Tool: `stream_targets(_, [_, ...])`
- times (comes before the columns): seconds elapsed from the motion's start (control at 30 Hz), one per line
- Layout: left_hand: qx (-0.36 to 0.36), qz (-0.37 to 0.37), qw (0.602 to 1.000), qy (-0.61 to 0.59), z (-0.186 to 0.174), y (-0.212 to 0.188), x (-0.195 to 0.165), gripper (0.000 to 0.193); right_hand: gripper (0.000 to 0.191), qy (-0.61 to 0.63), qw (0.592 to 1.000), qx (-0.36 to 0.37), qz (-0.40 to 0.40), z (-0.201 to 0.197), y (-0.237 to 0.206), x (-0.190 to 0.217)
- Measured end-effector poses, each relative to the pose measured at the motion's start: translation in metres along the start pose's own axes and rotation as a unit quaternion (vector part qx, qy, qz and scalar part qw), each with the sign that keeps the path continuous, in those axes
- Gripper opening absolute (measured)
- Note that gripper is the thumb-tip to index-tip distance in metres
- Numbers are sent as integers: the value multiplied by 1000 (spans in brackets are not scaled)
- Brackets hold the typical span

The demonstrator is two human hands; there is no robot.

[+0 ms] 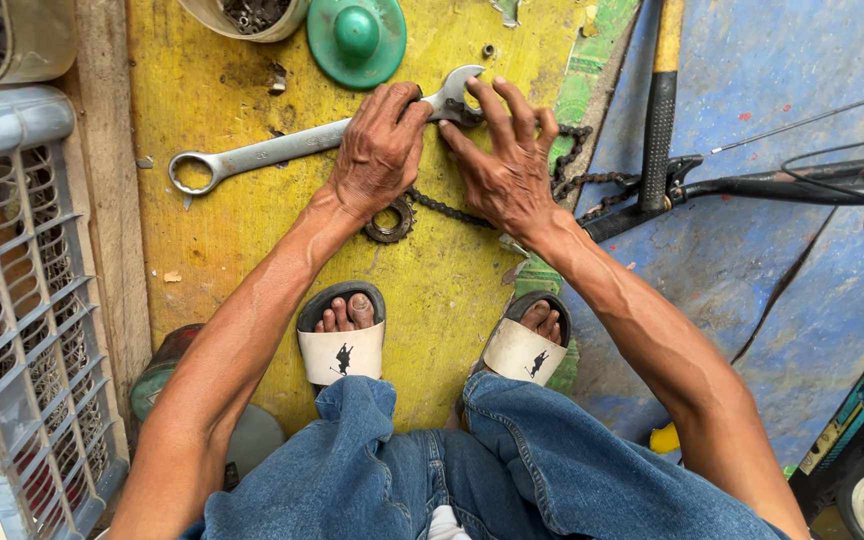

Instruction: The person uses a hammer and wrench to remove and reattach pins to a bicycle chain on a workbench. They then move to the bicycle and install the chain onto the gears.

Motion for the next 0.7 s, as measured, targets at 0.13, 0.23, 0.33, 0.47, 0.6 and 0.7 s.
stream_targets(0.13, [-2, 5, 1000, 8, 1, 0, 0, 31, 31, 7, 1000, 14, 6, 3, 0, 1])
stream_targets(0.23, [-5, 5, 1000, 13, 0, -1, -1, 32, 24, 41, 999, 9, 26, 3, -2, 5])
stream_targets(0.33, [-3, 4, 1000, 12, -1, -2, -1, 29, 21, 68, 997, -3, 37, 4, -4, 4])
stream_targets(0.47, [-3, 3, 1000, -6, 0, 2, -3, 28, 22, 76, 996, -25, 46, 4, -6, -1])
stream_targets(0.6, [-14, 20, 1000, 3, 2, 9, -5, 34, 24, 66, 997, -27, 28, 5, -4, 0])
stream_targets(0.7, [-7, 15, 1000, 4, 4, 14, -4, 36, 24, 62, 997, -38, 28, 6, -1, 1])
Point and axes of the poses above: each hand's wrist, its own y-axis towards the middle knuckle, its own z-axis out of the palm, x = y × z, the point moved 3 cm from there along y, towards the middle knuckle, and after that the axes turned 13 degrees about -z, right-handed, at the moved point
